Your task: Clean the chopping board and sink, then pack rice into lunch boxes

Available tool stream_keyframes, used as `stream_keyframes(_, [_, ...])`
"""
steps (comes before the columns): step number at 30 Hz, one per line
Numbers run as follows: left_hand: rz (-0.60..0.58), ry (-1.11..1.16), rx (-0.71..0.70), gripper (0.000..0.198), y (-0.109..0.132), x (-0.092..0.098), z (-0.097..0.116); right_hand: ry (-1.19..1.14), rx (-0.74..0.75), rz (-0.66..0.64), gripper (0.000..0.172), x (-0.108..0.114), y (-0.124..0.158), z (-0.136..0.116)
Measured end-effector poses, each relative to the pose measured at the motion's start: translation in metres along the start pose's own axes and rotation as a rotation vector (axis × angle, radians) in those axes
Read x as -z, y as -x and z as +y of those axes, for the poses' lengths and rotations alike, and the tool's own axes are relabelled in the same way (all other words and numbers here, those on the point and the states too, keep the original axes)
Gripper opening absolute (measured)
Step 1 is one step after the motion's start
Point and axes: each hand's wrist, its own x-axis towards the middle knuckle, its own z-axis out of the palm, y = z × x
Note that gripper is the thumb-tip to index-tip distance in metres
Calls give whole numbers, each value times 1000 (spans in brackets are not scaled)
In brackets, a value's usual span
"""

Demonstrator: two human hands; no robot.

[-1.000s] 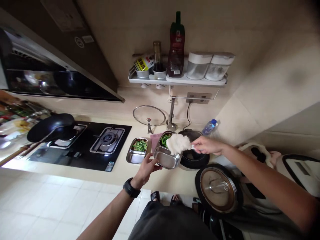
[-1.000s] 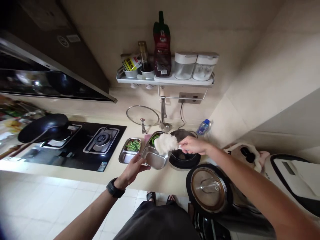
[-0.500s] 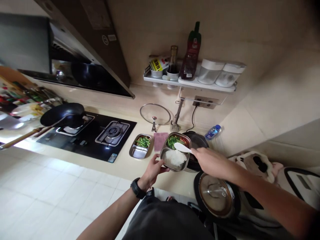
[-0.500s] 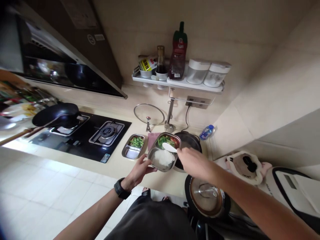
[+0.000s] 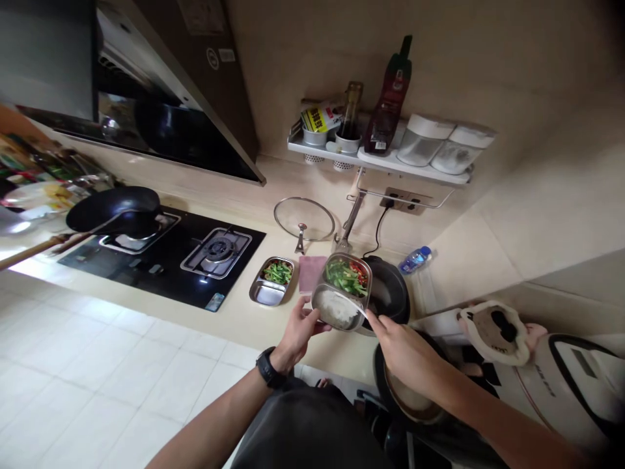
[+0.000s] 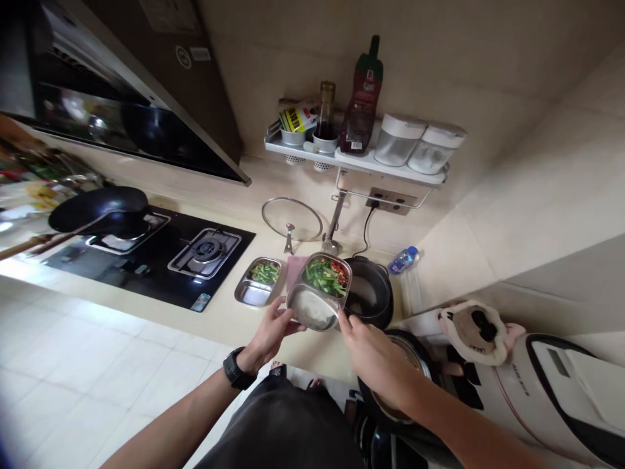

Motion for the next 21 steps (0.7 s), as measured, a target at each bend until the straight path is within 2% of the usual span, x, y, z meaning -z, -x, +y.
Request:
stream_keyframes(3, [32,27,29,45,-3,7,-3,-90,8,-62,80,10,7,2])
stream_keyframes(5, [66,44,71,44,-3,16,-6,-250,2,-16,72,26,16,15])
stream_keyframes(7, [115,55,114,41,-1,30,-9,-406,-85,76,59,43,21,41])
stream_keyframes(9, [176,59,142,37,0,50,-16,-461,-223,111,48,49,16,74])
stream_keyframes(10, [208,58,151,34,1,61,-20,-447,-277,70,42,45,9,90])
stream_keyframes(12, [274,45,169,29,2,85,-30,-388,-339,-106,32,25,-15,116])
stream_keyframes(14, [344,21,197,27,4,107,-41,-343,-345,-204,34,-2,-45,129])
stream_keyframes(17, [401,-5,266,26,8,133,-56,-311,-317,-181,36,-35,-85,130])
stream_keyframes(21, [456,-20,315,22,16,154,-70,-289,-285,-228,34,-47,-114,120])
